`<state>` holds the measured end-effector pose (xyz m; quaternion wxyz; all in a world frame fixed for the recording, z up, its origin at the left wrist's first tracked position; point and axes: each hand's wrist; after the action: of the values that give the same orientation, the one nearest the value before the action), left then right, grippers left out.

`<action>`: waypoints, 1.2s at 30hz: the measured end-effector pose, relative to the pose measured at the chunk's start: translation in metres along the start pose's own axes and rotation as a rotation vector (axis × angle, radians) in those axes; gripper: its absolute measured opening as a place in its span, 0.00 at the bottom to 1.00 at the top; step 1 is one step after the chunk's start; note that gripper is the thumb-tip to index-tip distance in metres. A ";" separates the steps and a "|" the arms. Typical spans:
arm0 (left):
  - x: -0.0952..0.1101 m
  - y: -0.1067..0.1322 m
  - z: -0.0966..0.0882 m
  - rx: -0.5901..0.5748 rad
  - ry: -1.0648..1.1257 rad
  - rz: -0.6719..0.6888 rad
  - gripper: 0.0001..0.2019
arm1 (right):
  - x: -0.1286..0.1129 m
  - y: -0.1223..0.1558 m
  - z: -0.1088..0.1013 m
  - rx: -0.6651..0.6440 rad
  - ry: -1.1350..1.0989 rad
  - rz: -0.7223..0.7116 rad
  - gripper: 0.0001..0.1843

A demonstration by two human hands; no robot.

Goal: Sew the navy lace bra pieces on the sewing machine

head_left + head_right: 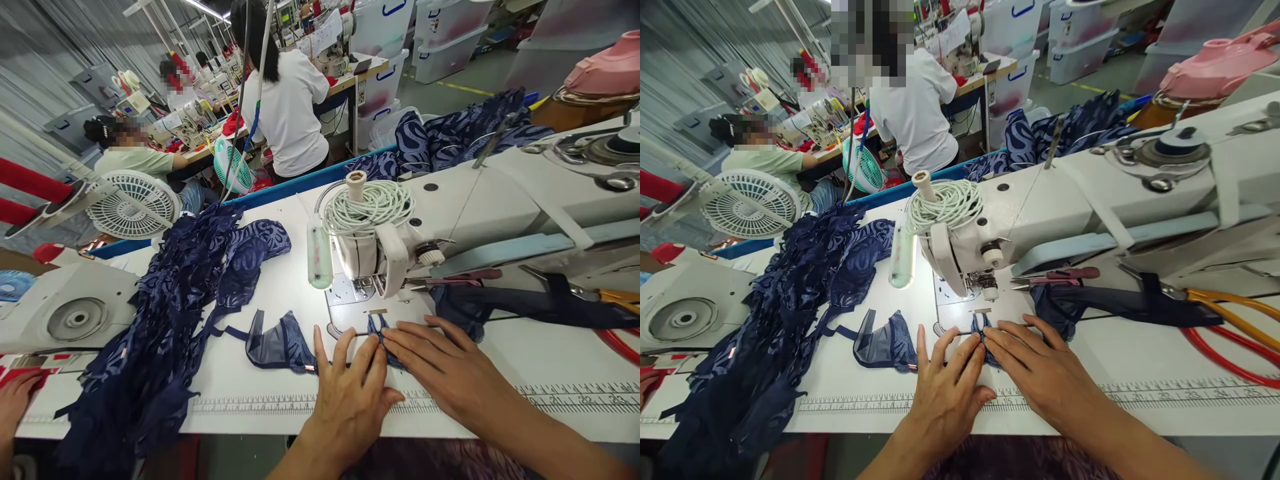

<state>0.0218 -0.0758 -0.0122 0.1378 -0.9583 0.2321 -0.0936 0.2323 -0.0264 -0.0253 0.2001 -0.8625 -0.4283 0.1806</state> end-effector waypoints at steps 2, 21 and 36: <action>0.000 0.000 0.000 -0.017 -0.012 0.000 0.24 | 0.000 0.000 0.000 -0.005 0.004 -0.007 0.26; -0.002 0.000 0.002 -0.111 0.029 -0.012 0.22 | 0.002 -0.003 0.001 0.006 0.019 0.013 0.28; 0.020 -0.031 -0.001 0.109 0.171 -0.441 0.08 | -0.001 -0.005 -0.007 0.079 0.100 -0.006 0.25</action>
<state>0.0524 -0.0590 0.0003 0.1457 -0.9655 0.0229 -0.2144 0.2319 -0.0260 -0.0163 0.2556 -0.8605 -0.4131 0.1534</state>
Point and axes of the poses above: each hand's wrist, its own y-axis away from the middle knuckle, its own z-axis out of the palm, x = y × z, and after that the axes turned 2 degrees about -z, right-handed
